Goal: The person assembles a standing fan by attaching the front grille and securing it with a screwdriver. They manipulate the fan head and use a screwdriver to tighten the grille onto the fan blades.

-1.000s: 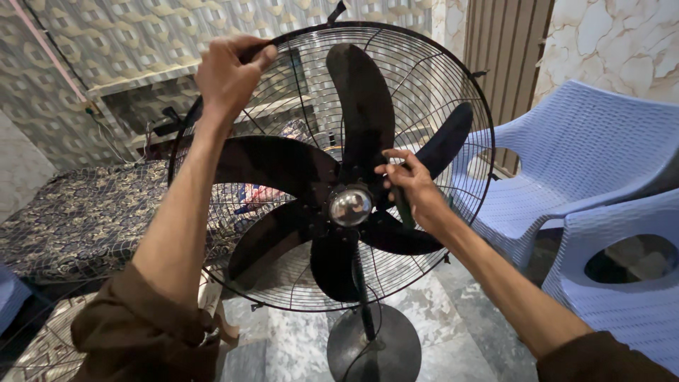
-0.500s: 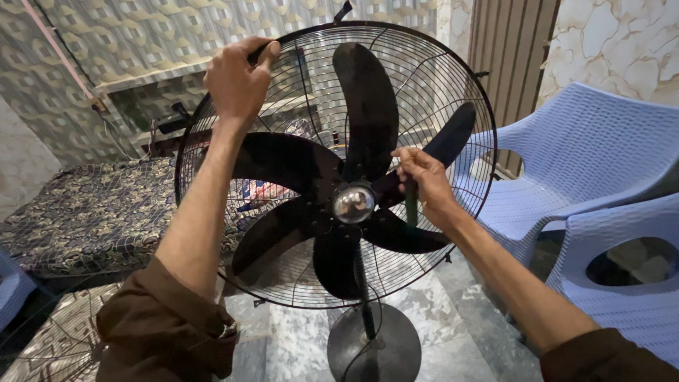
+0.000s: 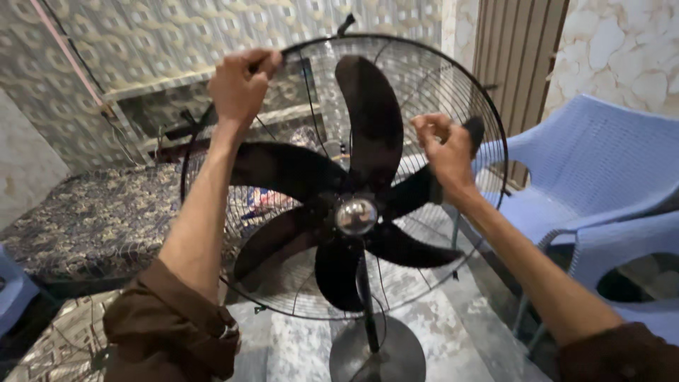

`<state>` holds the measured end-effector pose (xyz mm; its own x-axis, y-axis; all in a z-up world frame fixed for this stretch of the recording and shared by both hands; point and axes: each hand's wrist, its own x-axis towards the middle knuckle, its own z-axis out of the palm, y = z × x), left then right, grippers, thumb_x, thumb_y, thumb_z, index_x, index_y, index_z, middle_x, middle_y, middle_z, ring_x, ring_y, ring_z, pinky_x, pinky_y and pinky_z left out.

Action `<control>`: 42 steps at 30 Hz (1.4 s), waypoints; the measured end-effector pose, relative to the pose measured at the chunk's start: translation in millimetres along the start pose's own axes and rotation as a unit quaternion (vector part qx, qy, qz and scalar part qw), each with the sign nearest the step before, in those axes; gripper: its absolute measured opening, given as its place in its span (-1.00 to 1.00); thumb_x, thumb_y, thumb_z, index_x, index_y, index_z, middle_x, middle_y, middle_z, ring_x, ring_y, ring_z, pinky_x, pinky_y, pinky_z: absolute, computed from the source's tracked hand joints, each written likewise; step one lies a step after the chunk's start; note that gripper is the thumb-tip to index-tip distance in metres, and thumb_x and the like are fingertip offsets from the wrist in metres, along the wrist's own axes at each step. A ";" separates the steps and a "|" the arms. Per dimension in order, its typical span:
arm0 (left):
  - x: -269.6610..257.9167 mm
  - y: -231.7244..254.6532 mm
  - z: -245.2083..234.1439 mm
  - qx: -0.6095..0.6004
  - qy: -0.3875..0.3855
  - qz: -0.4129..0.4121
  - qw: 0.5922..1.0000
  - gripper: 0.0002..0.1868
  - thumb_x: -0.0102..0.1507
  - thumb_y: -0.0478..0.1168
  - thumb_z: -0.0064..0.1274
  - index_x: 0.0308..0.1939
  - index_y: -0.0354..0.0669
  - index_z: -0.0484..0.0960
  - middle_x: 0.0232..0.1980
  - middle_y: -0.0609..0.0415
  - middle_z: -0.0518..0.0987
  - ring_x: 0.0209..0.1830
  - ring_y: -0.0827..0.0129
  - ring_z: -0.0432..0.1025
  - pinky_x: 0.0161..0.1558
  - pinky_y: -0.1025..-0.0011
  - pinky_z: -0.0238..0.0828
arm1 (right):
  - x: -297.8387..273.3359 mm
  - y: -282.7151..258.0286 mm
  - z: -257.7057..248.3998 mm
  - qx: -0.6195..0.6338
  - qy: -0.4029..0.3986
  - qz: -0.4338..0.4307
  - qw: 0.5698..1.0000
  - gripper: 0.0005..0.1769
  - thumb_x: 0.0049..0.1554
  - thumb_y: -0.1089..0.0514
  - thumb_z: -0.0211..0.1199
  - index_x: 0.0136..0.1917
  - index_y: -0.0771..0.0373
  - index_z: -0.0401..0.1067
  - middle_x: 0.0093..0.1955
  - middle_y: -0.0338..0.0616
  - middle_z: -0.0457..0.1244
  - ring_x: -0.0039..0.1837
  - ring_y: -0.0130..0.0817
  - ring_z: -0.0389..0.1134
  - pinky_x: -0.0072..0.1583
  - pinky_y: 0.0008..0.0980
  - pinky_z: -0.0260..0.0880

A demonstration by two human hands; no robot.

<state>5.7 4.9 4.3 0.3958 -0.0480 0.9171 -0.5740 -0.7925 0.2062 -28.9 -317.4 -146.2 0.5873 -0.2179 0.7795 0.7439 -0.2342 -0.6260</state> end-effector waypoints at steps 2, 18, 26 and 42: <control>2.6 -6.7 -2.3 -0.008 0.001 -0.004 1.000 -0.75 0.31 0.06 0.22 -0.07 0.09 0.82 -0.34 0.12 0.72 -0.40 0.35 0.57 -0.37 0.36 0.34 | 18.5 -14.6 -8.4 -0.114 0.058 -0.055 0.990 -0.70 0.30 -0.05 0.33 0.07 0.23 0.61 -0.21 -0.27 0.37 -0.24 -0.50 0.30 -0.17 -0.41 0.28; -9.2 -8.7 -2.4 0.001 0.032 -0.042 0.999 -0.78 0.29 0.07 0.23 -0.09 0.17 0.82 -0.41 0.23 0.71 -0.54 0.45 0.49 -0.48 0.35 0.27 | 98.4 -34.0 -19.6 -0.326 -0.002 -0.140 0.935 -0.68 0.32 -0.11 0.35 0.14 0.15 0.63 0.00 -0.05 0.45 -0.17 -0.20 0.43 -0.16 -0.17 0.37; -13.3 6.2 -8.4 0.005 0.047 -0.035 0.998 -0.76 0.28 0.08 0.22 -0.10 0.15 0.82 -0.37 0.17 0.71 -0.46 0.36 0.55 -0.40 0.30 0.37 | 100.8 -27.0 -21.2 -0.292 0.014 -0.207 0.934 -0.77 0.32 0.02 0.37 0.06 0.22 0.65 -0.01 0.02 0.45 -0.12 -0.21 0.46 -0.08 -0.23 0.43; -100.8 47.6 7.9 -0.043 0.245 0.099 0.963 -0.71 0.48 0.02 0.14 0.09 -0.09 0.62 0.04 0.04 0.65 0.07 0.14 0.53 0.13 0.19 0.44 | 55.2 -59.1 -10.8 -0.080 0.050 -0.170 0.981 -0.69 0.48 0.03 0.18 0.19 0.29 0.61 -0.19 -0.16 0.35 -0.14 -0.47 0.34 -0.09 -0.42 0.32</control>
<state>-55.8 -32.9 -81.0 -0.1021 0.1160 0.9880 -0.6691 -0.7430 0.0180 -43.9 -325.9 -66.5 0.2735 -0.1921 0.9425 0.8270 -0.4534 -0.3324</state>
